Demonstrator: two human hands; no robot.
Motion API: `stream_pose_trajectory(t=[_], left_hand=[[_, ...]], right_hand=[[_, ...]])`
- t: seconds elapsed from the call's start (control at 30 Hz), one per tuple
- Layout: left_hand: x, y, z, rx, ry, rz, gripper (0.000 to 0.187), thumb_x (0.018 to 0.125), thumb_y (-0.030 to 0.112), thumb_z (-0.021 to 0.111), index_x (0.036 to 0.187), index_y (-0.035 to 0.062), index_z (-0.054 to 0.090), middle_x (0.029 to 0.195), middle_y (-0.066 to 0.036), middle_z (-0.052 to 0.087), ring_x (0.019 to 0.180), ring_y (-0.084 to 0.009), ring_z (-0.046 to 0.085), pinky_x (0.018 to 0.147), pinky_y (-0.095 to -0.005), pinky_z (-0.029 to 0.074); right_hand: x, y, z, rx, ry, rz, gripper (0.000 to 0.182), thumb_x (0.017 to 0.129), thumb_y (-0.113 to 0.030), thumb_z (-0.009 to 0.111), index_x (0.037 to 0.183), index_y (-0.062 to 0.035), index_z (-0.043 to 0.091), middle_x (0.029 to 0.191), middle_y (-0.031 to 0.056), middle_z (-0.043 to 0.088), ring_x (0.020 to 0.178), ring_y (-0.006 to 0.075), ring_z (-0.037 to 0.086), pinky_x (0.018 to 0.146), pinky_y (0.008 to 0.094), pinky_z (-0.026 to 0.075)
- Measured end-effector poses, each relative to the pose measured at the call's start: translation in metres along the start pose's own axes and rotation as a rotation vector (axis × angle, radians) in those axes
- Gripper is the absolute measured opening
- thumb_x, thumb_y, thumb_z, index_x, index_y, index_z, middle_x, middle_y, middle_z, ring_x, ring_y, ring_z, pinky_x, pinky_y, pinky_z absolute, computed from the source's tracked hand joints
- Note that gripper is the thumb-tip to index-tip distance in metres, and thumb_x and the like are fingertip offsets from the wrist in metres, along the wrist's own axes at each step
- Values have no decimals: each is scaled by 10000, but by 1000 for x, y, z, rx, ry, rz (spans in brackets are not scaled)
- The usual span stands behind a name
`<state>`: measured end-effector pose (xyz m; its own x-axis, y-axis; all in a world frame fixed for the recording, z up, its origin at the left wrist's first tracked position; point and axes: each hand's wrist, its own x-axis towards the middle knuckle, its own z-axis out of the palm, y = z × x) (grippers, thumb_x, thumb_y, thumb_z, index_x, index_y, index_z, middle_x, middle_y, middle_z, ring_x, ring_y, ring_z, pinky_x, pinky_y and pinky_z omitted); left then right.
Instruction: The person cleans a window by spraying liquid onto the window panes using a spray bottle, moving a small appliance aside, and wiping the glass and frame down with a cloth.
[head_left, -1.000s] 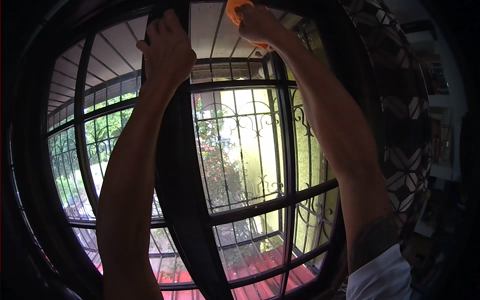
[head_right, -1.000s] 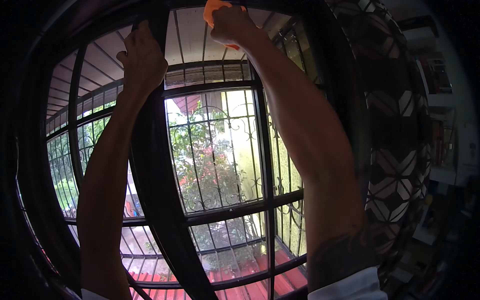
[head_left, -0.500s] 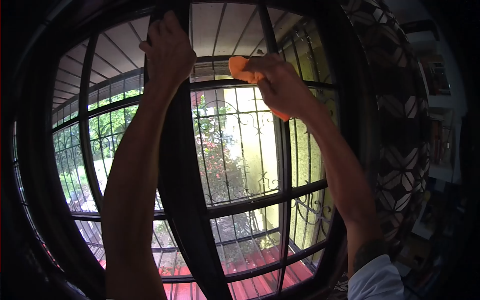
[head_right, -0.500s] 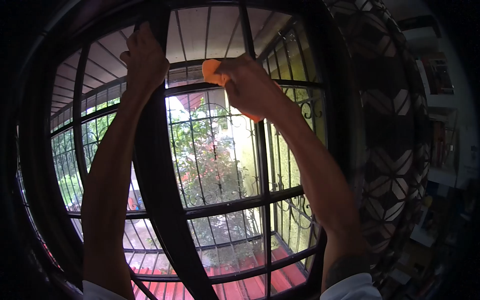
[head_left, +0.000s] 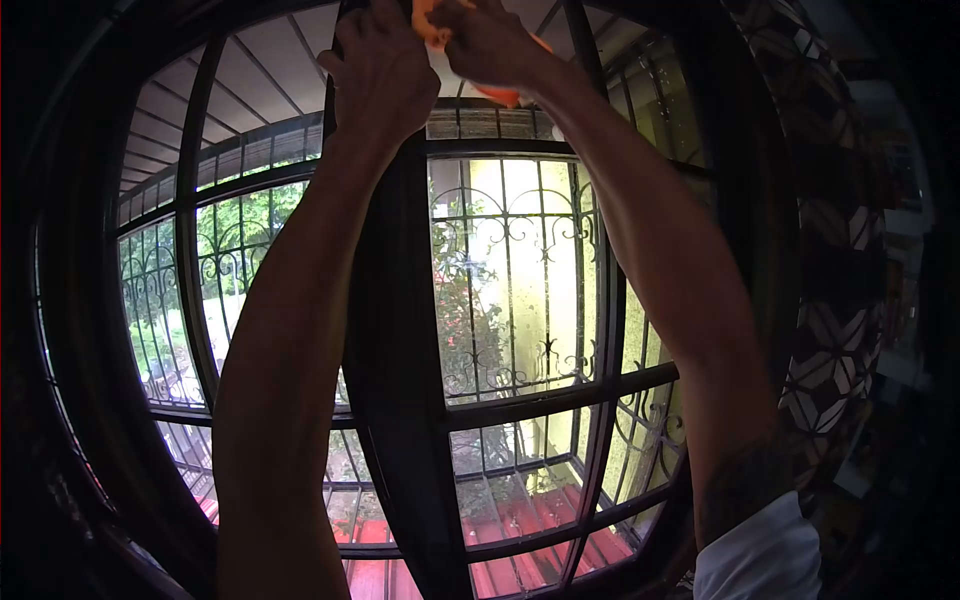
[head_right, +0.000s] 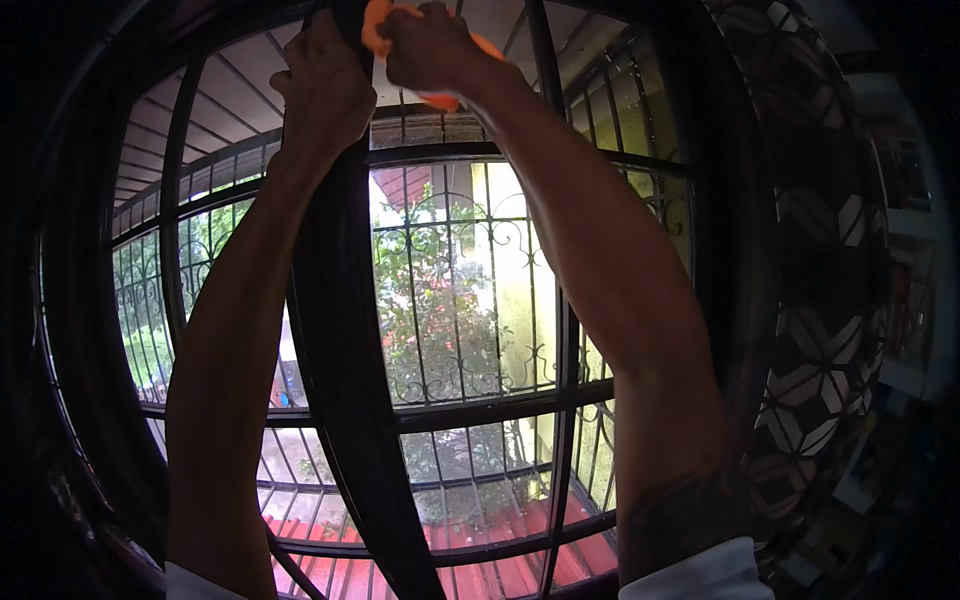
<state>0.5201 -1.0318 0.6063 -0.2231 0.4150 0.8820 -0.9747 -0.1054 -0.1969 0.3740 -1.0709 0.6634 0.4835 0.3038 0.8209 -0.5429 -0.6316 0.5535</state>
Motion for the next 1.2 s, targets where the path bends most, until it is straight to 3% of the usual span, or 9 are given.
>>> stream_pose_trajectory(t=[0.1, 0.17, 0.2, 0.57, 0.7, 0.83, 0.9, 0.97, 1.2], left_hand=[[-2, -6, 4, -88, 30, -3, 746, 838, 138, 673, 1418, -97, 267, 1356, -261, 423, 1266, -395, 398, 943, -565, 342], [-1, -6, -1, -147, -3, 3, 813, 835, 183, 696, 1455, -77, 239, 1443, -272, 368, 1330, -402, 356, 959, -578, 334], [2, -14, 15, -89, 122, 72, 769, 768, 40, 628, 1441, -59, 271, 1354, -269, 455, 1306, -415, 389, 929, -620, 341], [0, -19, 12, 23, 76, 46, 710, 787, 16, 585, 1436, -44, 304, 1397, -277, 434, 1327, -437, 377, 966, -635, 327], [-1, -20, 6, 38, 72, 43, 673, 794, 22, 586, 1402, -54, 307, 1348, -270, 450, 1308, -423, 388, 923, -632, 346], [-3, -18, 5, 48, 118, 66, 648, 801, 23, 594, 1384, -35, 317, 1324, -248, 455, 1310, -403, 388, 874, -626, 370], [-3, -19, 6, 28, 77, 32, 645, 850, 28, 554, 1446, -34, 314, 1424, -242, 419, 1348, -425, 366, 986, -646, 315], [-1, -20, 7, 156, 73, 67, 627, 856, 49, 572, 1436, -11, 341, 1421, -203, 427, 1355, -390, 369, 981, -632, 321], [-18, 51, -11, 137, 3, 219, 529, 880, 221, 581, 1336, -11, 446, 1383, -169, 456, 1374, -362, 346, 957, -644, 315]], right_hand=[[-45, -16, 16, 12, 209, -25, 362, 867, -45, 532, 1216, -39, 628, 1102, 243, 642, 1169, 388, 559, 1012, 483, 471], [-77, -37, 10, 116, 137, -90, 383, 839, -27, 562, 1215, -34, 634, 1125, 248, 635, 1178, 397, 545, 1008, 481, 471], [-88, -39, 7, 122, 8, -103, 502, 833, -23, 507, 1325, -117, 546, 1115, 172, 632, 1116, 374, 543, 985, 514, 468], [-147, -11, -51, -131, -55, -53, 119, 795, 10, 610, 913, 19, 623, 813, 176, 634, 875, 299, 621, 709, 444, 549], [-154, -16, -56, -268, -155, 28, 197, 821, -60, 668, 996, 25, 697, 965, 132, 708, 994, 293, 619, 859, 435, 566], [-165, 2, -59, -103, 110, -36, 273, 819, -47, 635, 1082, 15, 675, 1057, 160, 686, 1048, 323, 590, 955, 456, 516], [-168, 17, -69, -134, 397, 71, 346, 828, -44, 582, 1163, 16, 640, 1058, 184, 682, 1082, 356, 573, 969, 466, 496], [-155, 44, -70, -32, 402, 168, 422, 870, -105, 520, 1270, 12, 589, 1109, 230, 656, 1141, 389, 544, 1013, 484, 451], [-76, 142, -29, -265, 338, 255, 552, 964, -370, 453, 1445, -99, 461, 1452, 262, 391, 1368, 451, 339, 1131, 549, 305]])
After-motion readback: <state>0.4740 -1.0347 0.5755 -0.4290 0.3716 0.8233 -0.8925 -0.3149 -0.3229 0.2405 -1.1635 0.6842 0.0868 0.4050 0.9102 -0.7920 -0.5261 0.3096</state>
